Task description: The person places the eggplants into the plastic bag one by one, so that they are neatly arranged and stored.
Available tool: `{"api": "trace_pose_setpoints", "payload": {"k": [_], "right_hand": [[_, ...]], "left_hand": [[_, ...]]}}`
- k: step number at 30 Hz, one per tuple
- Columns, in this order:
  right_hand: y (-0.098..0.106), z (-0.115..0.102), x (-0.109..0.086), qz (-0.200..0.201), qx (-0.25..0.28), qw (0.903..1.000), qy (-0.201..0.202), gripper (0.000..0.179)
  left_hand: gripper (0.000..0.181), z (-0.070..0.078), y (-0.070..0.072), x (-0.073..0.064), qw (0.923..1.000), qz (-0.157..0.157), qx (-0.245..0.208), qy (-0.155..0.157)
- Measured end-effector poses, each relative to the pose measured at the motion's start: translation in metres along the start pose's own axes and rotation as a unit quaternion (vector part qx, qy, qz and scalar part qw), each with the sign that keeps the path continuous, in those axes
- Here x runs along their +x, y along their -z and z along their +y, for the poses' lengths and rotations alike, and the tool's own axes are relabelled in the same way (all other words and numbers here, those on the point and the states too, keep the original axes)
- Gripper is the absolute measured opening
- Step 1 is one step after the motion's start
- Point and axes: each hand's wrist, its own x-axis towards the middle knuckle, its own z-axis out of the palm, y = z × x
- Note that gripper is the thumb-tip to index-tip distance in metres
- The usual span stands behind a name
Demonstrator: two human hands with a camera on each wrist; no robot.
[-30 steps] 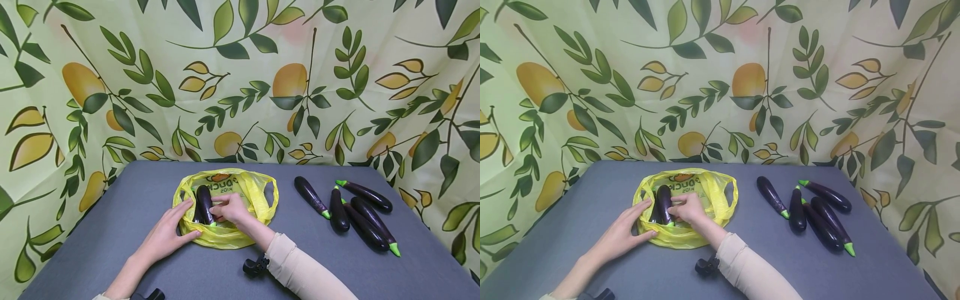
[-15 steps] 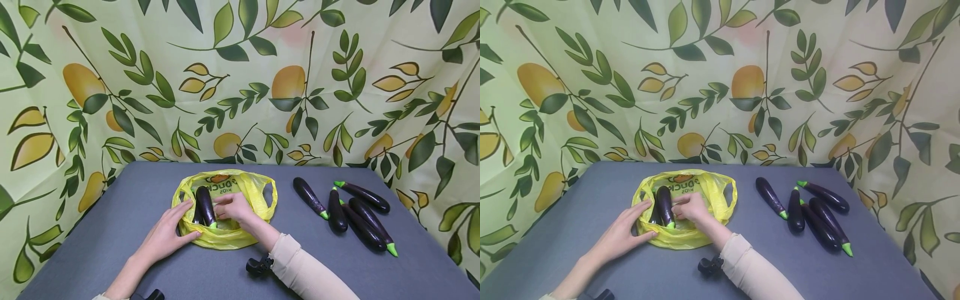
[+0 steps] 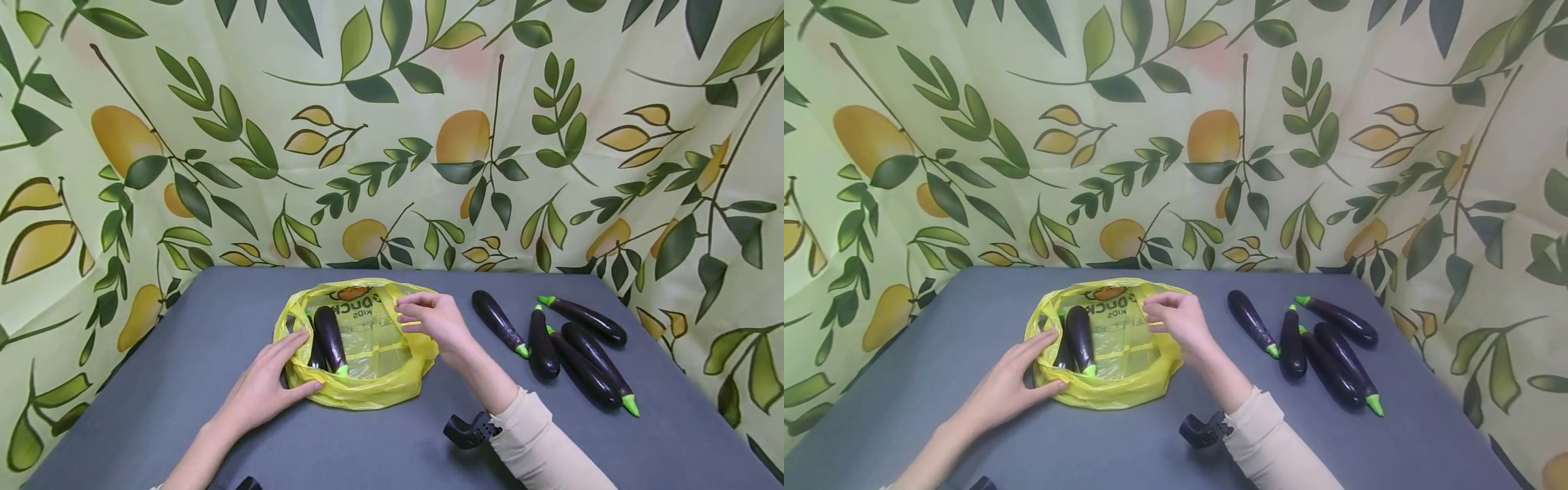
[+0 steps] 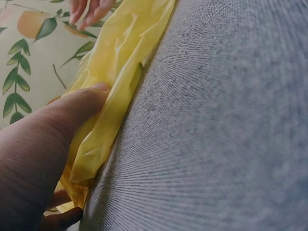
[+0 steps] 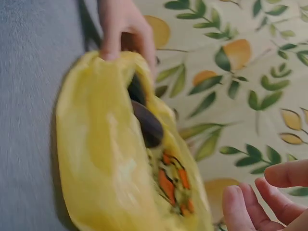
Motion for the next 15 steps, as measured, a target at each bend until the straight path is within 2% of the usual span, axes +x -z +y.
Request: {"api": "trace_pose_setpoints", "payload": {"k": [3,6,15], "right_hand": [[0.019,-0.005,-0.004,0.020,0.002,0.9998,0.003,0.020],[0.036,-0.006,-0.007,0.023,0.004,0.9997,0.005,0.025],[0.069,-0.008,-0.018,0.037,-0.013,0.9992,0.003,0.025]], "left_hand": [[0.089,0.001,0.001,0.000,1.0000,0.000,-0.001,0.001],[0.089,0.002,0.002,0.001,1.0000,-0.001,-0.003,0.001],[0.090,0.003,0.001,0.001,1.0000,-0.006,-0.004,0.001]]}}
